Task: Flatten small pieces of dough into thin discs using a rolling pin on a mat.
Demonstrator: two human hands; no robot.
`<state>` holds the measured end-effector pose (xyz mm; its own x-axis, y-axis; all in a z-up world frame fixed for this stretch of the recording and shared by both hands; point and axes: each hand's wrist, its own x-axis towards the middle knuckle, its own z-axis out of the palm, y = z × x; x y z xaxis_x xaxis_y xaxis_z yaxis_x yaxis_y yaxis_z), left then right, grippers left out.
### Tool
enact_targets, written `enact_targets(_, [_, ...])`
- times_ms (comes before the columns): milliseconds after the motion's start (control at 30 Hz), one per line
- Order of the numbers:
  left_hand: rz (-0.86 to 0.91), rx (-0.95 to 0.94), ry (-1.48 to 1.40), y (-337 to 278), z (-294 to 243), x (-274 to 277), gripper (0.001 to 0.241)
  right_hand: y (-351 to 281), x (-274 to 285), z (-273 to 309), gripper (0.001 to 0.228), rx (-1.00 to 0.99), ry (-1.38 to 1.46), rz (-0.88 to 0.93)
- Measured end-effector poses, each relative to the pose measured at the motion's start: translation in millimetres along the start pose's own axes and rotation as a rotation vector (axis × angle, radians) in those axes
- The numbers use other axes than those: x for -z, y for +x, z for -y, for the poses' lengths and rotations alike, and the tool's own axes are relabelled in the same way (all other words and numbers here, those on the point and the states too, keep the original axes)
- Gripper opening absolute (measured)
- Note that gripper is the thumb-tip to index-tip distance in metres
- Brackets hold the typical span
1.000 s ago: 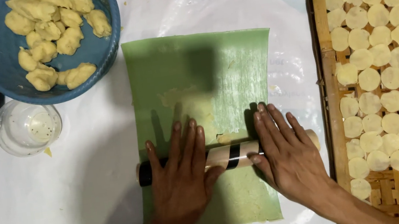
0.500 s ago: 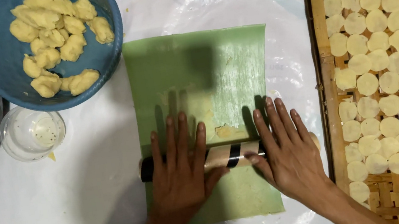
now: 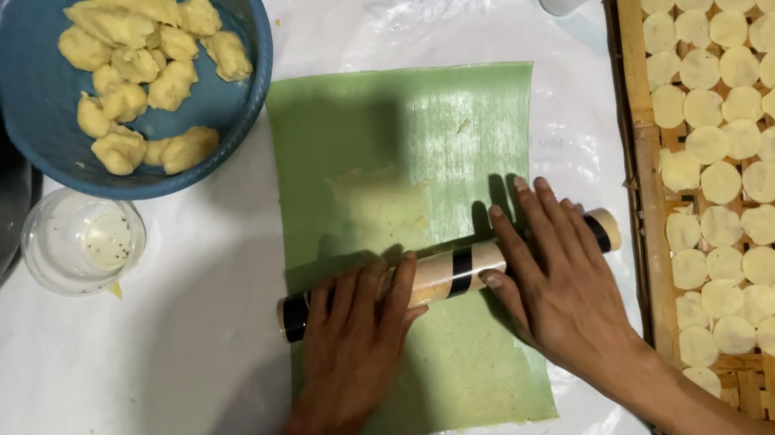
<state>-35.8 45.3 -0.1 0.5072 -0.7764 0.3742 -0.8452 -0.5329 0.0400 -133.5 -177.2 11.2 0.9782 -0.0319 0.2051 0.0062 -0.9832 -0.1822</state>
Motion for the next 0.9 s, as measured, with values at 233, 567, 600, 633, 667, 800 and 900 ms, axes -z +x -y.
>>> enact_targets(233, [0.105,-0.02,0.051,26,9,-6,0.058,25,-13,-13,0.058,0.052,-0.107,-0.042])
enact_targets(567, [0.217,0.083,-0.056,90,38,-13,0.072,75,-5,-25,0.066,-0.158,0.034,0.202])
enact_targets(600, [0.186,0.073,0.014,91,36,-10,0.074,72,-6,-23,0.068,-0.153,-0.004,0.116])
enact_targets(633, [0.183,0.071,0.013,79,29,-12,0.074,61,-9,-22,0.068,-0.154,-0.007,0.114])
enact_targets(667, [0.181,0.068,0.034,65,22,-13,0.071,48,-12,-19,0.066,-0.106,-0.031,0.062])
enact_targets(800, [0.183,0.075,0.012,42,11,-15,0.067,32,-11,-17,0.068,-0.091,-0.054,0.155])
enact_targets(900, [0.177,0.086,-0.096,79,35,-15,0.066,76,-6,-29,0.064,-0.198,0.038,0.33])
